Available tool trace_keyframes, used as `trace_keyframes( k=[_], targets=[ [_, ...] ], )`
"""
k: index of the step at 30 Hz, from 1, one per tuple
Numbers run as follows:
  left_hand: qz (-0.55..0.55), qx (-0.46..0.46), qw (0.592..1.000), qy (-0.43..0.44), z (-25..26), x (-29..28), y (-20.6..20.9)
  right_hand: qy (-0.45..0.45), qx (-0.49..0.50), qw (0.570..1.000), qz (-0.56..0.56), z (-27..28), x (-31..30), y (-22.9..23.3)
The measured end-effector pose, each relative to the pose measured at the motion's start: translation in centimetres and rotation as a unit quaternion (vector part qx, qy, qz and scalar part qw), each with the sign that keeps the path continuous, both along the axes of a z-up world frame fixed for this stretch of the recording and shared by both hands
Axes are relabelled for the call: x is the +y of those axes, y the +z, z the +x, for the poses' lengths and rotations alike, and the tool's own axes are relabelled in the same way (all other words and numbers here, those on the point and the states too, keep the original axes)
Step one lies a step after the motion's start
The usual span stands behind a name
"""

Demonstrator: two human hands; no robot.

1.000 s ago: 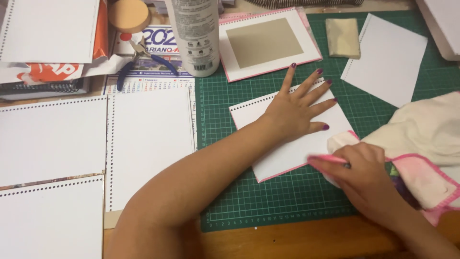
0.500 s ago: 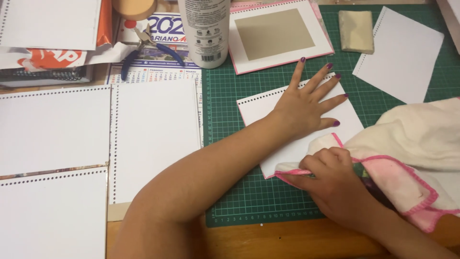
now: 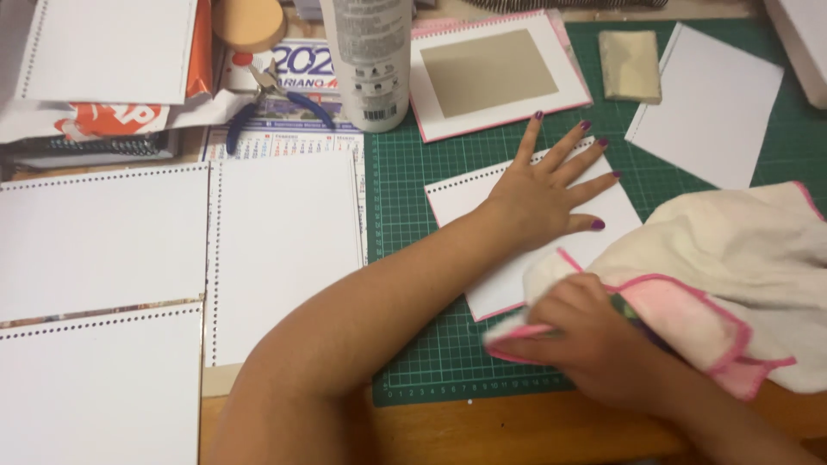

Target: Assembling a notebook by gluing the cover, smoothing it out, and aligning the pages.

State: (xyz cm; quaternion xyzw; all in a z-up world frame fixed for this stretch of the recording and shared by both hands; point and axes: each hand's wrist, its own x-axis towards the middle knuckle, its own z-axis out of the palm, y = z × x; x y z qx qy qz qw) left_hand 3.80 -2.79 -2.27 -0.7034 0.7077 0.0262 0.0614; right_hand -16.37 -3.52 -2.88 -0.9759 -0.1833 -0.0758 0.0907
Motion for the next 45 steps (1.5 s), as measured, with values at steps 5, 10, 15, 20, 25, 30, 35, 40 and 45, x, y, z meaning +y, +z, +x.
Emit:
trace_keyframes(
  k=[5, 10, 15, 20, 25, 30, 35, 40, 45],
  targets=[
    [0.015, 0.047, 0.999, -0.017, 0.4, 0.7, 1.0, -0.206, -0.014, 0.944, 0.258, -5.6, -4.1, 2.6],
    [0.06, 0.116, 0.991, -0.009, 0.5, 1.2, 2.9, -0.417, -0.08, 0.877, 0.224, -9.0, -5.2, 4.2],
    [-0.173, 0.165, 0.971, -0.019, 2.1, 0.7, 0.1, -0.374, -0.118, 0.916, 0.087, -9.7, -7.5, 3.7],
    [-0.403, 0.131, 0.906, 0.004, 5.8, 4.1, 0.7, -0.328, -0.098, 0.94, -0.005, -8.9, -8.2, 2.1],
    [-0.375, 0.143, 0.913, 0.072, 7.8, 9.4, 0.7, -0.254, -0.095, 0.962, -0.022, -6.8, -6.3, 2.8],
    [-0.321, 0.185, 0.926, 0.07, 8.1, 11.6, -1.2, -0.191, -0.058, 0.98, -0.011, -3.0, -2.3, 4.3],
    [-0.156, 0.182, 0.969, 0.056, 8.7, 12.0, -1.3, -0.105, 0.128, 0.985, 0.043, 1.7, 0.9, 5.3],
    [-0.18, 0.131, 0.973, 0.066, 8.4, 11.9, -2.2, -0.176, 0.251, 0.945, 0.117, 7.5, 1.7, 7.3],
    [-0.196, 0.113, 0.971, 0.081, 8.7, 11.4, -3.9, -0.161, 0.274, 0.944, 0.087, 9.2, 2.2, 6.0]
  ],
)
